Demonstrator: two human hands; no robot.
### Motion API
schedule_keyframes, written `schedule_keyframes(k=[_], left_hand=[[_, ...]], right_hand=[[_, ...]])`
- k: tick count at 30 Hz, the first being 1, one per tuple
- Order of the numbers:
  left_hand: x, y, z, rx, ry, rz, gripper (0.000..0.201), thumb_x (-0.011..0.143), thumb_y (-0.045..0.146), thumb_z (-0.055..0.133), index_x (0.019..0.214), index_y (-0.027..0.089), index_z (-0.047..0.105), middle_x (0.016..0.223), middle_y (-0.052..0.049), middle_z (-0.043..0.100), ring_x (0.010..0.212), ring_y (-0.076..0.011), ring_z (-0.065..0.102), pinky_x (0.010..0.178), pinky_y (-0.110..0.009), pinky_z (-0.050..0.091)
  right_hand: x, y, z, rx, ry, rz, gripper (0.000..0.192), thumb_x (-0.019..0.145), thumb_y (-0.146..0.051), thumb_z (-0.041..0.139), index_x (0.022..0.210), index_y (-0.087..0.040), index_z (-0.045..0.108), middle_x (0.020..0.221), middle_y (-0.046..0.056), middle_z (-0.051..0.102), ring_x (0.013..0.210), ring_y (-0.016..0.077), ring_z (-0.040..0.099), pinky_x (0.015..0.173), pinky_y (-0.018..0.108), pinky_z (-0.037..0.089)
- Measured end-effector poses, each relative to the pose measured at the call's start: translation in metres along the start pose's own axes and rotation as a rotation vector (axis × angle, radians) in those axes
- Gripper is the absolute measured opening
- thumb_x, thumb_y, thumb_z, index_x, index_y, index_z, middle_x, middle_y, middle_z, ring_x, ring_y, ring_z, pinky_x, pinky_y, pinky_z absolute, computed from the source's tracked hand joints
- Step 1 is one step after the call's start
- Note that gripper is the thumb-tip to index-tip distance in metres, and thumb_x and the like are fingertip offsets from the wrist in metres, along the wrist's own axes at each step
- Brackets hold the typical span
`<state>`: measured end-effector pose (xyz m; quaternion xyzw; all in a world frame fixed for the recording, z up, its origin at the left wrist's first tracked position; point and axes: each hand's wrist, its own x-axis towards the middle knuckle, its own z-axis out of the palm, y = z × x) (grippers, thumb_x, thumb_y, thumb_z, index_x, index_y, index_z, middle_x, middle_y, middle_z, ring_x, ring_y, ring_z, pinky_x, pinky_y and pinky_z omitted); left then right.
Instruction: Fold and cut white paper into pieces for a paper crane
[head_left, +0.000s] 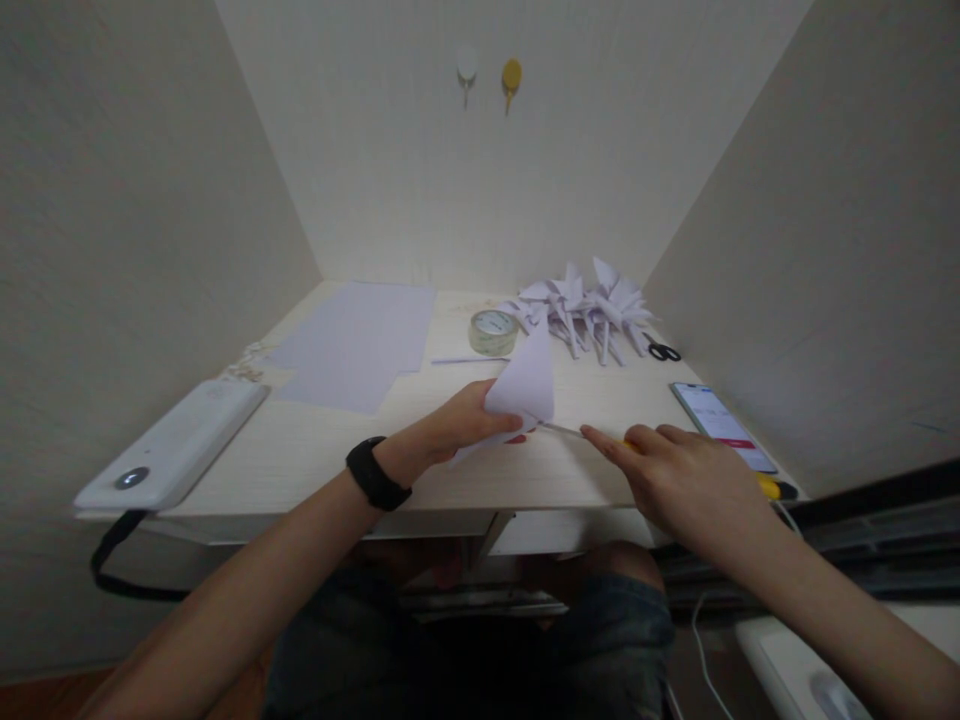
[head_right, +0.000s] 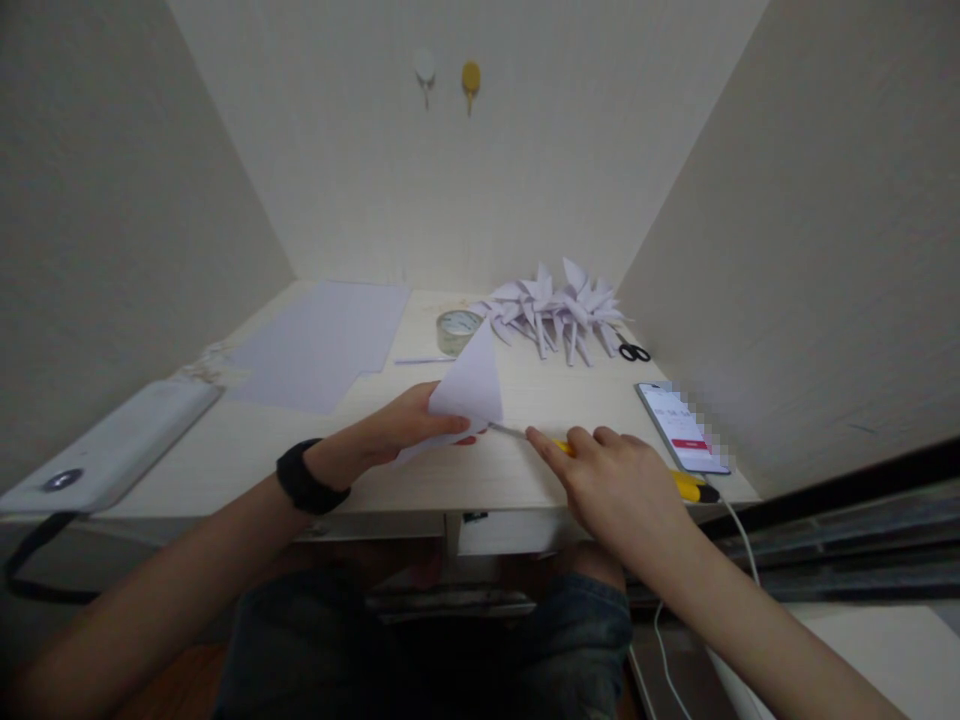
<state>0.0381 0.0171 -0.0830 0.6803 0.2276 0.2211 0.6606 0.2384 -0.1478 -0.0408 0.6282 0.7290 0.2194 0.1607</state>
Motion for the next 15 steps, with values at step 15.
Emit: schedule_keyframes(k=[15], left_hand=[[-0.0015,-0.0006,0.0068,0.036,0.138,0.054,0.036,0.067,0.02,0.073,0.101,0.012,0.064,0.1,-0.01,0.072,0.086,-0.0212,0.066,0.084,-0.039,0.051]], right_hand=[[-0.004,-0.0099,0.0092,0.06,0.01,0.082,0.06,0.085,-0.016,0.053,0.143,-0.027,0.047,0.084,0.006,0.072,0.058,0.0183,0.065,0.047,0.026,0.035]])
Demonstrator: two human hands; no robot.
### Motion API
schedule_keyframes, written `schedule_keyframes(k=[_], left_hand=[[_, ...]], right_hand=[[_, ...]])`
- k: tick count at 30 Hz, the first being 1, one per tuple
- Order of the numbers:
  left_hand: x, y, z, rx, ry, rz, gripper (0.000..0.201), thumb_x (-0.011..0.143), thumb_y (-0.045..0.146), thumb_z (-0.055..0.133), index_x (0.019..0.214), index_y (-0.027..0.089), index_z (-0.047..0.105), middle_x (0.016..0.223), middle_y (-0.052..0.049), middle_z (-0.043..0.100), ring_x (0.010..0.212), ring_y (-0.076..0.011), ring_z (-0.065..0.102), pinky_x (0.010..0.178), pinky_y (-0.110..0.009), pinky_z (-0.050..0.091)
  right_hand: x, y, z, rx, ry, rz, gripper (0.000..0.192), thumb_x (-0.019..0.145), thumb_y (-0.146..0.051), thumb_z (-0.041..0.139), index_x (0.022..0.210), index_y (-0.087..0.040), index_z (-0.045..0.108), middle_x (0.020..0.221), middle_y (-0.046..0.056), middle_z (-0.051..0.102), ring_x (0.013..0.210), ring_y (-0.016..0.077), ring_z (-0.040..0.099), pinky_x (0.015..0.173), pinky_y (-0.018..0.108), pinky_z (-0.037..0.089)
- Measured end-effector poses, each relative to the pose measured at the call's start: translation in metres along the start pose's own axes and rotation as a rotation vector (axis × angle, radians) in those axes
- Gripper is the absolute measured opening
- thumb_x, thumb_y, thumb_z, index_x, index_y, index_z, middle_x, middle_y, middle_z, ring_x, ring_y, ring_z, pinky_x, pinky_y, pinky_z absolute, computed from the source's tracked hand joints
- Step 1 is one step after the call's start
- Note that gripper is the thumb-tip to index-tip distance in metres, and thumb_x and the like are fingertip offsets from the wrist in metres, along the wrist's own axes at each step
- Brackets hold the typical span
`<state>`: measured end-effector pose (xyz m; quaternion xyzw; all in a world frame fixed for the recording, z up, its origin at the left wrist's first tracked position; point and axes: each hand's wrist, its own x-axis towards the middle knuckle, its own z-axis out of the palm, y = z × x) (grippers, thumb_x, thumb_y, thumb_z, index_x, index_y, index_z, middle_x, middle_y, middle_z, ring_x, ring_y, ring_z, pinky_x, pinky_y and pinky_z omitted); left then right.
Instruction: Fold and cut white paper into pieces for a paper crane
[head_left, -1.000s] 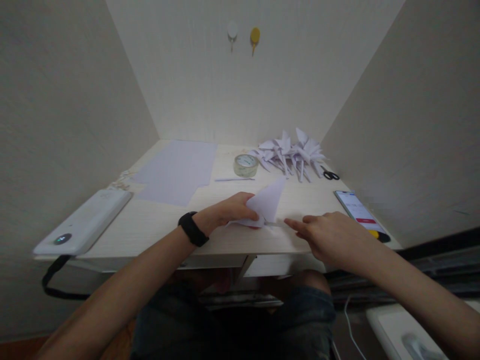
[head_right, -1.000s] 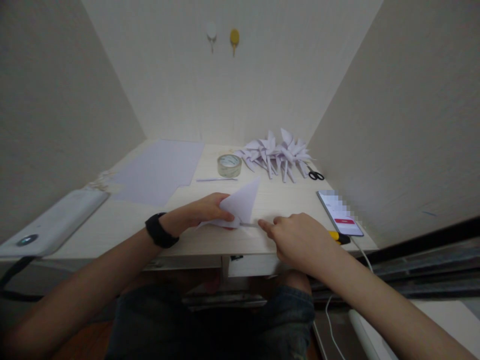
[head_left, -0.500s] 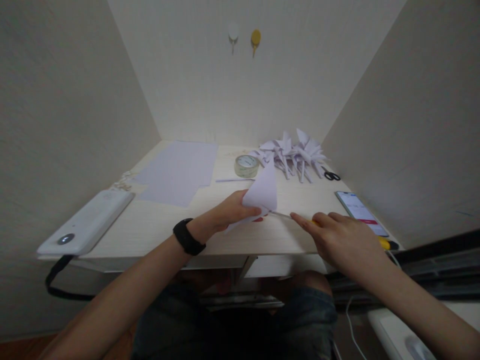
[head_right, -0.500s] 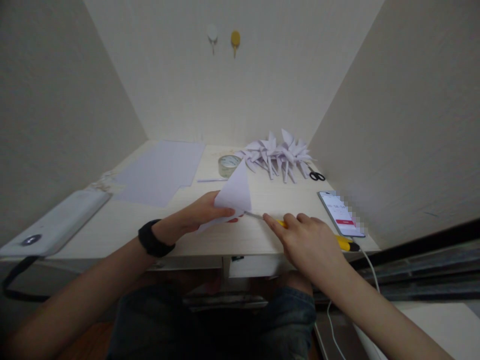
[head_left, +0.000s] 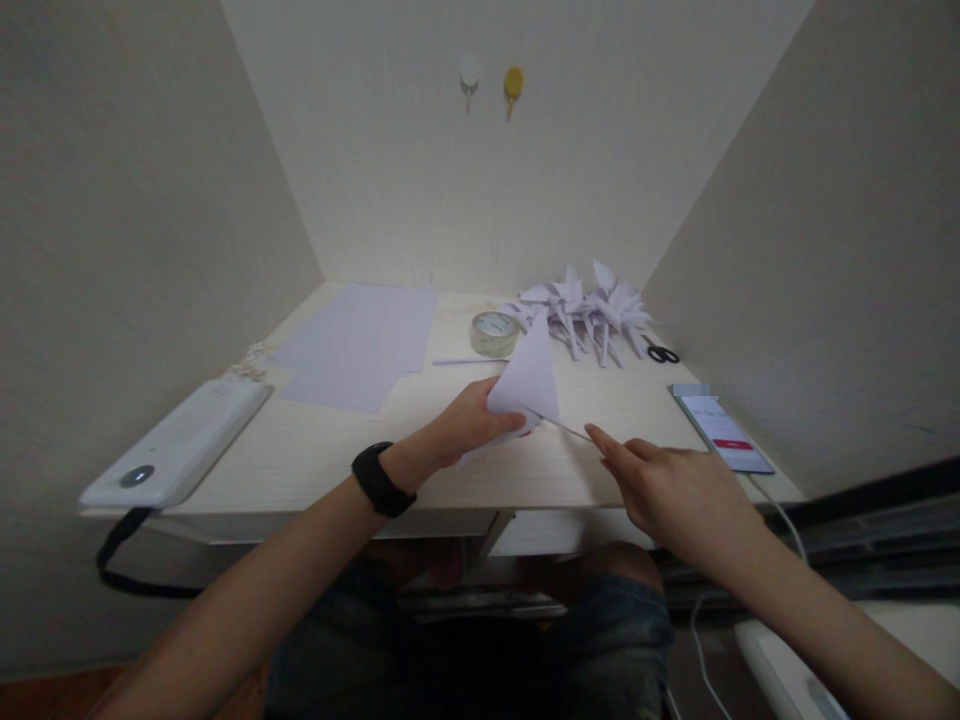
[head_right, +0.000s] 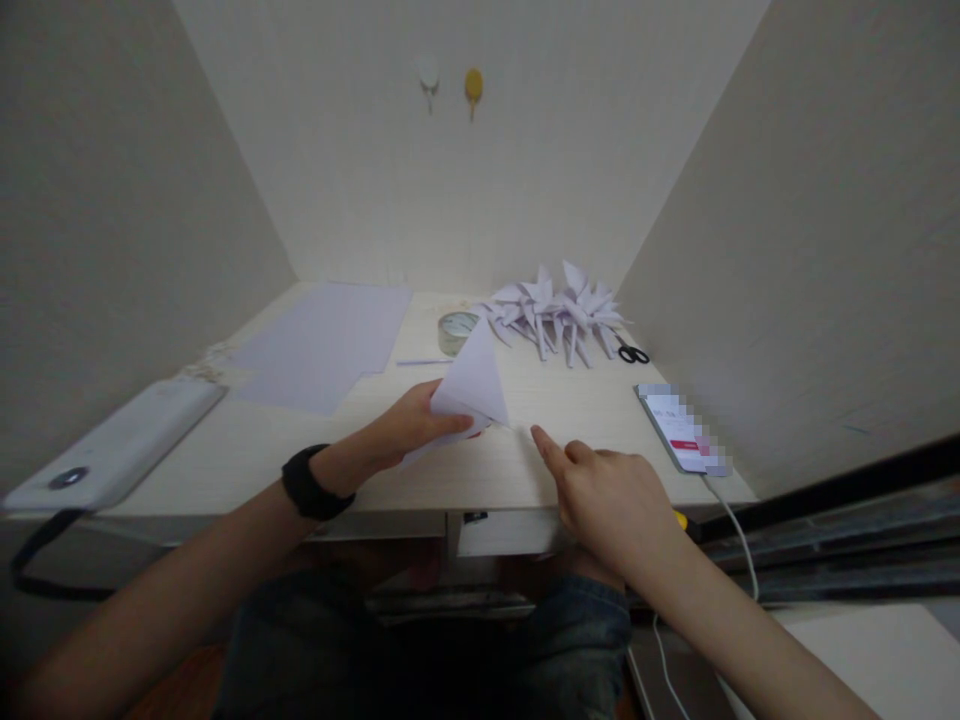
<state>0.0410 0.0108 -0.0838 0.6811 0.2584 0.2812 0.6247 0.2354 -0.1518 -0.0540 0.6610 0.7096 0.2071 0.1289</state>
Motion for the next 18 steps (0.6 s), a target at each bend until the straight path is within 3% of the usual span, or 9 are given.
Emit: schedule_keyframes(k=[7,12,18], left_hand=[[0.0,-0.002,-0.005,0.018,-0.018,-0.01,0.037,0.066,0.02,0.072,0.101,0.013,0.065,0.101,-0.009,0.072,0.09,-0.0225,0.066,0.086,-0.039,0.05],[0.0,-0.005,-0.006,-0.019,0.014,-0.018,0.034,0.067,0.017,0.071,0.1,0.013,0.065,0.101,-0.009,0.073,0.088,-0.0213,0.066,0.084,-0.037,0.051],[-0.005,-0.008,-0.01,-0.091,0.079,-0.063,0.038,0.066,0.014,0.074,0.102,0.014,0.064,0.1,-0.008,0.073,0.082,-0.0197,0.067,0.082,-0.037,0.053]], right_hand=[[0.003,0.0,0.001,-0.02,0.07,-0.027,0.058,0.083,-0.008,0.053,0.137,-0.03,0.055,0.084,0.006,0.071,0.073,0.0223,0.067,0.056,0.029,0.043],[0.0,0.0,0.007,0.061,0.06,-0.007,0.052,0.09,-0.022,0.05,0.142,-0.026,0.05,0.082,0.006,0.073,0.06,0.0216,0.067,0.048,0.029,0.039],[-0.007,0.015,0.017,0.305,0.121,0.076,0.047,0.094,-0.035,0.046,0.14,-0.026,0.051,0.091,0.008,0.075,0.07,0.0247,0.07,0.057,0.032,0.047]])
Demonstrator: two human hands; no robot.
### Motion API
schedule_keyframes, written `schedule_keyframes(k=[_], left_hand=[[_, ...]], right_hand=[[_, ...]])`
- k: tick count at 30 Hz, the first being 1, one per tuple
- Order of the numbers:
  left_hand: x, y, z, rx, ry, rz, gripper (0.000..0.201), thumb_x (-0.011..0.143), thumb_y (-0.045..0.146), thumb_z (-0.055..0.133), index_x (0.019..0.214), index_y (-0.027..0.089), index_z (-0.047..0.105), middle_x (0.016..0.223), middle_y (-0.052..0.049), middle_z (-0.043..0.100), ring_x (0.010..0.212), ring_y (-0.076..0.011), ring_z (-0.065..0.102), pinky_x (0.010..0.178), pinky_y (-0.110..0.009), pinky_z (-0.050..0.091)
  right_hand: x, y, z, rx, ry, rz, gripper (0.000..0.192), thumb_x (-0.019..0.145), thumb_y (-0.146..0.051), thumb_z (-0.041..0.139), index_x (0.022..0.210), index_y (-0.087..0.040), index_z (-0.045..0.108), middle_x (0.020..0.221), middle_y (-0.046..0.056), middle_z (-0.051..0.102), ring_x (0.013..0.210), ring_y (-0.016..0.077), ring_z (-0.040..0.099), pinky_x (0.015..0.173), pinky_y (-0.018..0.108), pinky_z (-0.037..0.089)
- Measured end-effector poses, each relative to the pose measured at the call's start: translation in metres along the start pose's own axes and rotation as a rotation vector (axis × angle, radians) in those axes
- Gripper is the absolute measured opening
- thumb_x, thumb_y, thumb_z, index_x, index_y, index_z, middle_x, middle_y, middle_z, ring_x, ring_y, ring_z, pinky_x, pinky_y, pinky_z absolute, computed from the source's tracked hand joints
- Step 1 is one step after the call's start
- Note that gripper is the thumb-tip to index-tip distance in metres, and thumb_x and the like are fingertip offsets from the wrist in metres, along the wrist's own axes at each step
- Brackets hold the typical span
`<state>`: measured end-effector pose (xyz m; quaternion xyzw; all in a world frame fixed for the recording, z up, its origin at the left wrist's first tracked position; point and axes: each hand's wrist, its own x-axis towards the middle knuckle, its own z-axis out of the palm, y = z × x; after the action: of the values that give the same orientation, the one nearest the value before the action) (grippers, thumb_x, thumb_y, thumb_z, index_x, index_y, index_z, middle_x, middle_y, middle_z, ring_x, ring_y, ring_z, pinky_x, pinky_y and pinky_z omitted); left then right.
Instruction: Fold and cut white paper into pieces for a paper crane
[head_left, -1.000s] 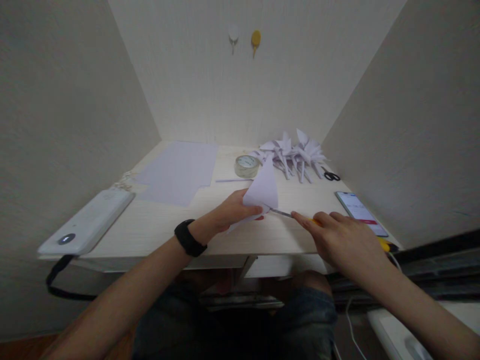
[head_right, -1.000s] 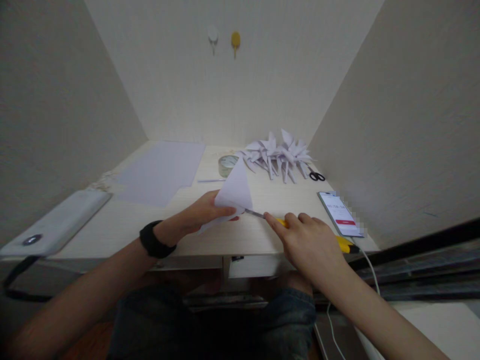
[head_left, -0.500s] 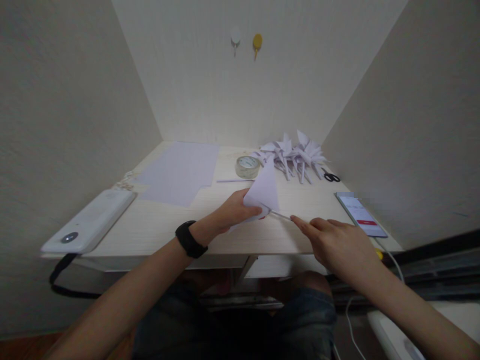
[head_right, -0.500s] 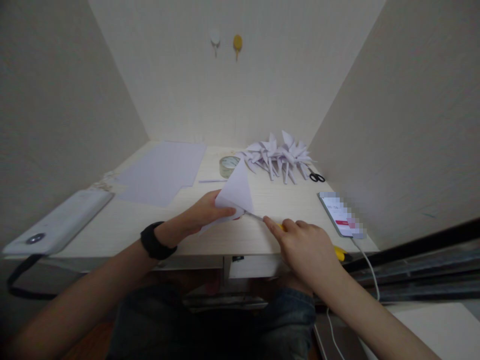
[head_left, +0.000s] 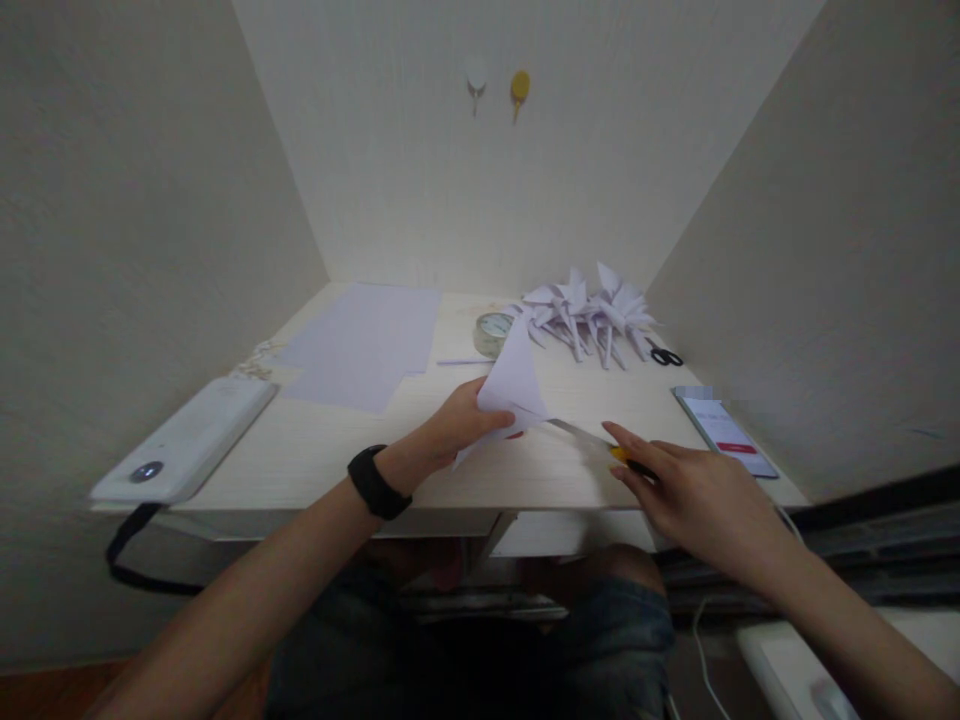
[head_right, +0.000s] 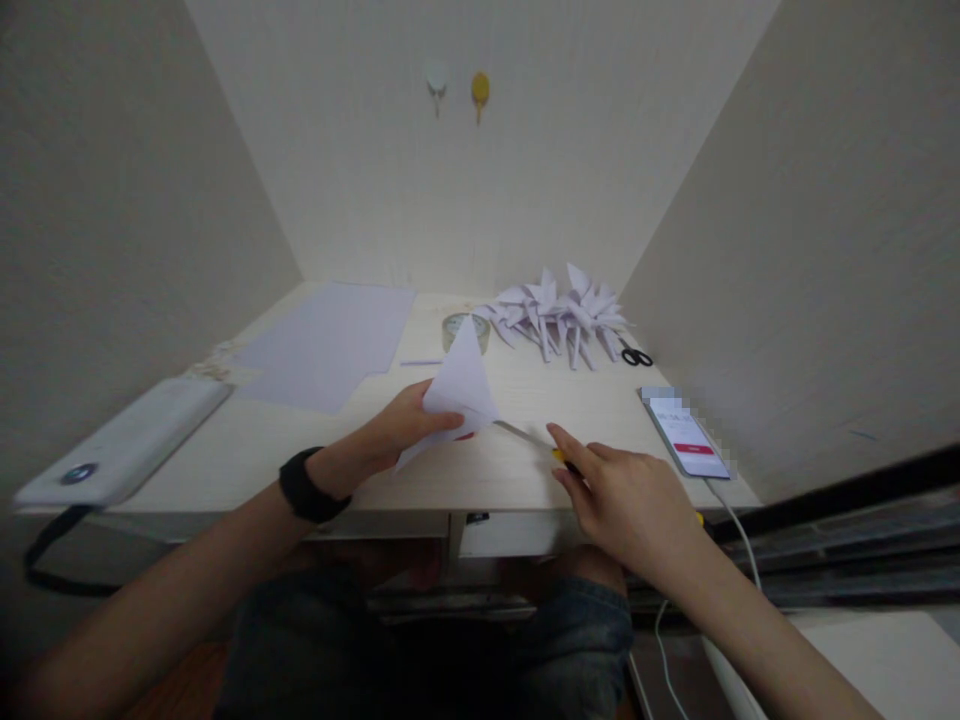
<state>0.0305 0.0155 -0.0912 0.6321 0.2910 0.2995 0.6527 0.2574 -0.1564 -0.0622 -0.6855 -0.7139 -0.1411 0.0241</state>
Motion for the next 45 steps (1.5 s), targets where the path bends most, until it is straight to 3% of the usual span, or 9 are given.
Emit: schedule_keyframes(k=[4,8,11,16,22,28,31,38,45], left_hand=[[-0.004,0.002,0.001,-0.1,-0.02,-0.045,0.042,0.064,0.015,0.078,0.102,0.014,0.063,0.102,-0.009,0.072,0.081,-0.0197,0.067,0.079,-0.037,0.054],[-0.007,0.003,0.009,-0.18,-0.052,-0.067,0.044,0.063,0.016,0.081,0.103,0.014,0.063,0.101,-0.009,0.072,0.081,-0.0198,0.067,0.078,-0.037,0.054],[-0.008,0.001,0.014,-0.235,-0.095,-0.07,0.041,0.064,0.018,0.081,0.101,0.013,0.064,0.098,-0.008,0.072,0.08,-0.0197,0.067,0.08,-0.037,0.054],[-0.01,-0.001,0.014,-0.309,-0.165,-0.077,0.04,0.065,0.018,0.082,0.101,0.012,0.066,0.101,-0.009,0.072,0.085,-0.0189,0.067,0.086,-0.038,0.053],[-0.013,0.004,0.012,-0.301,-0.168,-0.106,0.042,0.064,0.021,0.083,0.102,0.012,0.067,0.101,-0.009,0.072,0.085,-0.0189,0.067,0.085,-0.037,0.052],[-0.007,0.012,0.003,-0.191,-0.204,-0.193,0.037,0.061,0.027,0.084,0.092,0.012,0.07,0.088,-0.007,0.073,0.069,-0.0161,0.064,0.067,-0.028,0.049],[0.001,0.009,0.001,-0.062,-0.139,-0.159,0.035,0.058,0.027,0.084,0.087,0.012,0.071,0.085,-0.007,0.073,0.069,-0.0167,0.063,0.067,-0.03,0.049],[0.007,-0.005,-0.003,0.302,0.032,-0.153,0.017,0.063,0.022,0.076,0.074,0.011,0.07,0.074,-0.006,0.07,0.064,-0.0164,0.06,0.059,-0.028,0.046],[0.004,-0.008,-0.01,0.457,0.003,-0.116,0.019,0.062,0.025,0.074,0.075,0.012,0.072,0.075,-0.006,0.07,0.067,-0.0188,0.061,0.058,-0.028,0.045]], right_hand=[[0.008,0.005,-0.002,0.39,0.078,0.177,0.043,0.087,-0.042,0.057,0.124,-0.022,0.064,0.094,0.008,0.075,0.075,0.0243,0.07,0.063,0.033,0.051],[0.03,-0.014,0.003,1.034,-0.018,0.434,0.039,0.076,-0.049,0.068,0.097,-0.017,0.066,0.09,0.006,0.073,0.041,0.0099,0.052,0.041,0.027,0.044],[0.046,-0.032,0.012,1.369,0.025,0.506,0.045,0.064,-0.046,0.079,0.093,-0.017,0.062,0.09,0.003,0.069,0.038,0.0055,0.046,0.034,0.022,0.037],[0.06,-0.045,0.017,1.578,0.078,0.551,0.053,0.051,-0.038,0.088,0.09,-0.016,0.061,0.078,-0.002,0.063,0.041,0.0046,0.046,0.033,0.019,0.036],[0.061,-0.046,0.014,1.656,0.05,0.532,0.047,0.054,-0.037,0.087,0.085,-0.015,0.059,0.062,-0.006,0.059,0.036,0.0037,0.041,0.033,0.018,0.029],[0.061,-0.048,0.02,1.607,-0.033,0.488,0.044,0.057,-0.034,0.085,0.088,-0.016,0.059,0.054,-0.008,0.054,0.037,0.0043,0.039,0.036,0.018,0.027],[0.062,-0.045,0.02,1.497,-0.099,0.429,0.043,0.06,-0.038,0.081,0.09,-0.017,0.059,0.063,-0.005,0.06,0.04,0.0062,0.042,0.038,0.02,0.032],[0.044,-0.01,0.014,0.578,-0.077,0.017,0.048,0.09,-0.038,0.053,0.136,-0.023,0.051,0.094,0.007,0.073,0.081,0.0221,0.068,0.071,0.032,0.049],[0.019,-0.014,0.009,0.003,-0.159,-0.126,0.053,0.097,-0.031,0.042,0.149,-0.035,0.034,0.093,0.004,0.071,0.068,0.0202,0.068,0.058,0.028,0.043]])
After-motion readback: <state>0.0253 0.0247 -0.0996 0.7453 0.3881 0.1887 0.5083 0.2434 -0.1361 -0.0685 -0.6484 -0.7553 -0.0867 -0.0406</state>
